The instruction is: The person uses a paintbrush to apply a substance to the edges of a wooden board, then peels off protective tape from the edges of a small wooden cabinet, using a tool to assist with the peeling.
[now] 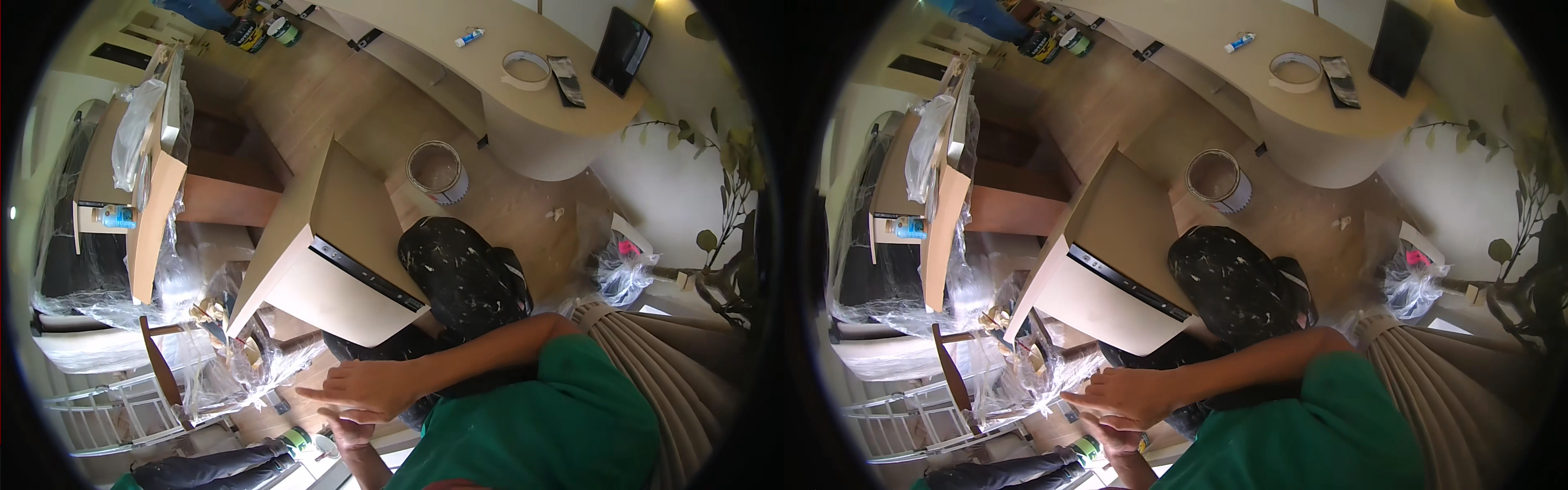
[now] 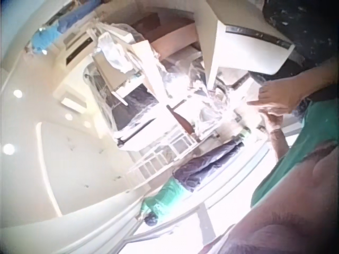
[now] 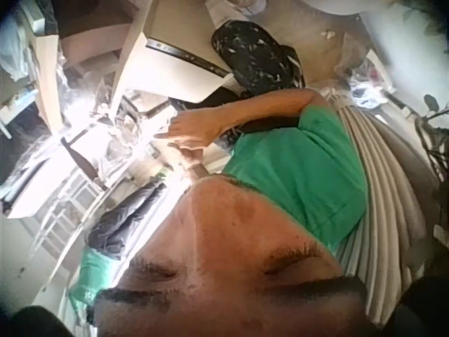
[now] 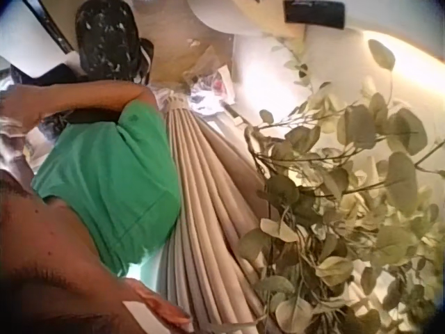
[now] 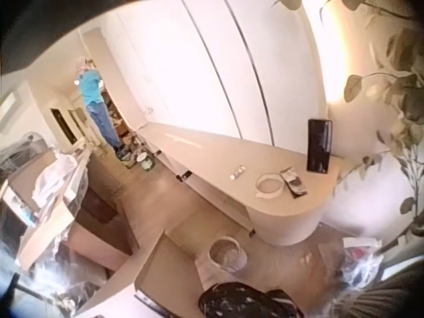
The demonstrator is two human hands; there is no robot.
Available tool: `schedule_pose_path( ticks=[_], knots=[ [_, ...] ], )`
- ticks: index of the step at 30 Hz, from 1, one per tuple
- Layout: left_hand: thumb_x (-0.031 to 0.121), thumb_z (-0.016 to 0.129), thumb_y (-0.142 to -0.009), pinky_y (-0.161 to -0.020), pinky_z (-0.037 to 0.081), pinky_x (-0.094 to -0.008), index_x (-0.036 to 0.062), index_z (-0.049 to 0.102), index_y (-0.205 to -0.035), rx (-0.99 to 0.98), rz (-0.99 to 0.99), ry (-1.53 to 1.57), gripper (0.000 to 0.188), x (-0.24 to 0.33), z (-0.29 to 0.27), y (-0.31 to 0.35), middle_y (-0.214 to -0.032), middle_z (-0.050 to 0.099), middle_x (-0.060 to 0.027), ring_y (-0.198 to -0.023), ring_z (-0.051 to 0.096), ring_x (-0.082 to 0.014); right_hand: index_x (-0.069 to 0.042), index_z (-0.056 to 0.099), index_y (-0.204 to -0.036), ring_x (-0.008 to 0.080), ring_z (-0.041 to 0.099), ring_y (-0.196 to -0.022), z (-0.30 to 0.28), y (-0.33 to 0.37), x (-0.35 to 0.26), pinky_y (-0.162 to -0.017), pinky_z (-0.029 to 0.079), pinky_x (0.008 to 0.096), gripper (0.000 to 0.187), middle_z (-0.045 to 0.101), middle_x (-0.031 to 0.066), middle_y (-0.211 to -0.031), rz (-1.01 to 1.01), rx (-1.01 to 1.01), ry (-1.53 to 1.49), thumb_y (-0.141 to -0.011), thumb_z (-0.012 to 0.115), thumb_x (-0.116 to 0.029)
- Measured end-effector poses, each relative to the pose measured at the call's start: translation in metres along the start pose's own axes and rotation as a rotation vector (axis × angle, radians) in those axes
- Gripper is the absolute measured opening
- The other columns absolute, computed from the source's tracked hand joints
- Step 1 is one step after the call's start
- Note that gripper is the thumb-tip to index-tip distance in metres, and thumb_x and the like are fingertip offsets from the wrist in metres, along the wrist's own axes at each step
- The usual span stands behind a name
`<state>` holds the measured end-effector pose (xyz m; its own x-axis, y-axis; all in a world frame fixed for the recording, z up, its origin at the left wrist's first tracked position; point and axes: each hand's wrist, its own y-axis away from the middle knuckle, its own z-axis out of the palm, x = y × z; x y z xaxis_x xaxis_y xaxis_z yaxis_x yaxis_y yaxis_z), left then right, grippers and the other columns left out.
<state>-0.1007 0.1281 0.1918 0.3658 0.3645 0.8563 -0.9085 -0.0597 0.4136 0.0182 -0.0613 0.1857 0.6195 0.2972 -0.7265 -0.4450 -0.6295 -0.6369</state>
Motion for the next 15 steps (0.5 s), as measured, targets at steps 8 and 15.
schedule_pose_path(
  ticks=[8,15],
  knots=[
    [0.026,0.053,-0.105,-0.083,0.050,-0.0328,0.0058,0.062,-0.126,0.412,0.047,0.001,0.030,0.038,-0.022,-0.022,-0.107,0.065,-0.0049,-0.097,0.062,-0.0160,-0.001,0.040,-0.155,0.0387,0.062,-0.101,-0.044,0.018,0.002,-0.094,0.048,0.0459,0.071,0.065,0.0207,-0.109,0.235,0.029,0.043,-0.092,0.071,-0.015],
    [0.041,0.037,-0.107,-0.100,0.042,-0.0381,0.0007,0.053,-0.140,0.537,0.497,-0.207,0.055,0.101,-0.156,-0.050,-0.109,0.063,-0.0067,-0.102,0.059,-0.0199,-0.004,0.070,-0.124,0.0327,0.069,-0.090,-0.078,0.065,-0.003,-0.081,0.054,0.0412,0.035,0.073,0.0155,-0.100,0.362,0.203,0.093,-0.089,0.070,-0.001]
  ],
)
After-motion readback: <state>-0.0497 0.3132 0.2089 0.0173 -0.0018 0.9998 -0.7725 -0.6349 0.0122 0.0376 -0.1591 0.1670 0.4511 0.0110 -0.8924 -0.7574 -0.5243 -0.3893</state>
